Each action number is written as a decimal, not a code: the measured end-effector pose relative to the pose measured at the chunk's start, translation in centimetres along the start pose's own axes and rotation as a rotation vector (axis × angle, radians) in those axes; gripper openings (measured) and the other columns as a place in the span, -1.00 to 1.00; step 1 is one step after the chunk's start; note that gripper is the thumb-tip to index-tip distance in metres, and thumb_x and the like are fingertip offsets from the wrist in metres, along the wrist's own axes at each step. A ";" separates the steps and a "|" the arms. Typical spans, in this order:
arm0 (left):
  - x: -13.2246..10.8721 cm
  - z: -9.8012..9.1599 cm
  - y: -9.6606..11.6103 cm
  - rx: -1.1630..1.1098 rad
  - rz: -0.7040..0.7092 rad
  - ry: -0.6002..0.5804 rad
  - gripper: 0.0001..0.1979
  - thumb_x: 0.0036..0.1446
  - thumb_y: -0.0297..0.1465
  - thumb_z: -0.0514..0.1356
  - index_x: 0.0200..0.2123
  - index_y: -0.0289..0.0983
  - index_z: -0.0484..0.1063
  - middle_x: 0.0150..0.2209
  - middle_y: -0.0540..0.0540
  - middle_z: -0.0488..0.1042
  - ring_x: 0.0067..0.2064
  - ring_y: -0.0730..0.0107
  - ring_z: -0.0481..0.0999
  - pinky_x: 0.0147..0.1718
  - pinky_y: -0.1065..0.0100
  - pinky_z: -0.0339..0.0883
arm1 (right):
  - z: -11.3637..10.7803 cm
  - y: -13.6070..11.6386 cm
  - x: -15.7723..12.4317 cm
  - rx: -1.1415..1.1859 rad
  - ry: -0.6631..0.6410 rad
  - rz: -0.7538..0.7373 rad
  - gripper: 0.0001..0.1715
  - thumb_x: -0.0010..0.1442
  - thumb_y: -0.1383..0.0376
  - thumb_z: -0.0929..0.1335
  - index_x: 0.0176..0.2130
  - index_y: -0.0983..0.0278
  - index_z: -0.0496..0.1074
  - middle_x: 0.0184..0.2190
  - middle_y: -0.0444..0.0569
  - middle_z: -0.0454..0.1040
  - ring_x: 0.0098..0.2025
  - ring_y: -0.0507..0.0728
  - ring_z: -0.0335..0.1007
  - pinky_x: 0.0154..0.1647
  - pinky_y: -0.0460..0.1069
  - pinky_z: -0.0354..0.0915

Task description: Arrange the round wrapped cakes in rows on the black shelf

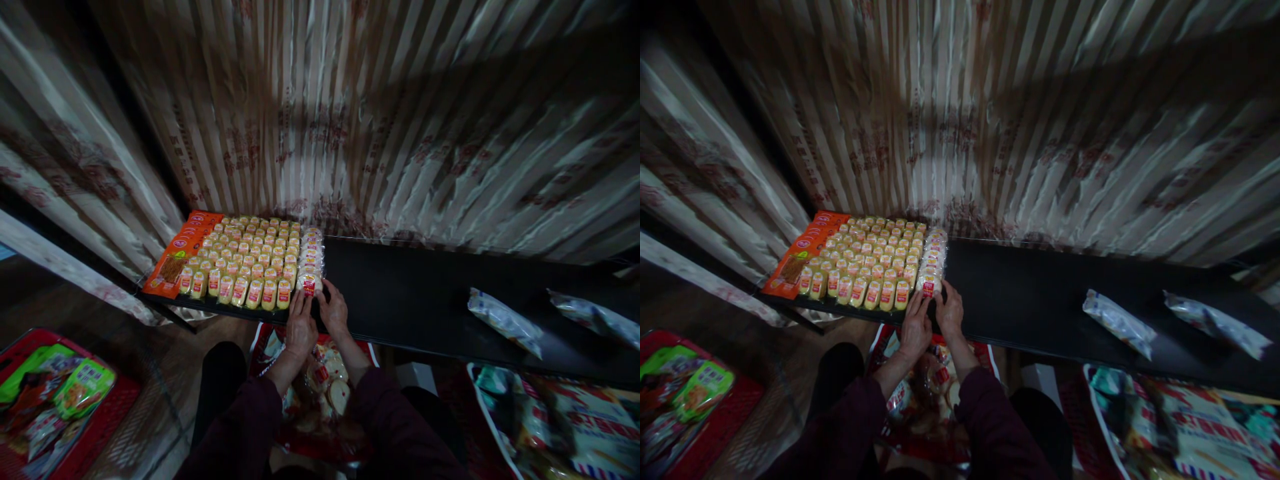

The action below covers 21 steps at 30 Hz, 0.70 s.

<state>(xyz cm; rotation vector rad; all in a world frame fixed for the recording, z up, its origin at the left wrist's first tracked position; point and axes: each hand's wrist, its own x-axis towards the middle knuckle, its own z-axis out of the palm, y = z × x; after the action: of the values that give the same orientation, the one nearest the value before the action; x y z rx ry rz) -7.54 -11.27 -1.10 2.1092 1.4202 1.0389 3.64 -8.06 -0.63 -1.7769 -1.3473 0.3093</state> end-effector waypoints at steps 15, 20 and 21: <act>0.1 0.3 -0.3 0.039 0.036 0.003 -0.41 -0.04 -0.64 0.00 0.13 -0.40 0.25 0.27 -0.28 0.10 0.32 0.14 -0.03 0.24 0.00 0.05 | 0.4 -0.1 0.1 -0.033 0.025 -0.016 -0.53 0.18 0.20 0.19 -0.02 0.36 0.40 -0.09 0.18 0.48 -0.06 0.21 0.35 -0.01 0.13 0.24; -0.1 0.3 -0.3 0.026 0.031 -0.012 -0.40 -0.04 -0.64 0.00 0.14 -0.41 0.22 0.28 -0.26 0.08 0.33 0.16 -0.05 0.25 0.01 0.03 | 0.3 0.0 0.1 -0.004 0.028 -0.025 -0.53 0.18 0.19 0.19 -0.01 0.35 0.39 -0.07 0.17 0.46 -0.05 0.21 0.34 0.01 0.14 0.24; -0.1 0.3 -0.3 0.023 0.031 -0.016 -0.40 -0.03 -0.64 -0.01 0.15 -0.41 0.22 0.28 -0.26 0.08 0.33 0.17 -0.05 0.25 0.02 0.03 | 0.3 0.1 0.0 0.006 0.028 -0.023 -0.52 0.17 0.18 0.20 0.00 0.36 0.38 -0.07 0.18 0.46 -0.04 0.21 0.34 0.01 0.15 0.24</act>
<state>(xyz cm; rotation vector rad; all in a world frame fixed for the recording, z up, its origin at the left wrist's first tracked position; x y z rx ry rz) -7.57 -11.20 -1.53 2.1573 1.4028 1.0190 3.53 -7.88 -0.91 -1.7533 -1.3442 0.2751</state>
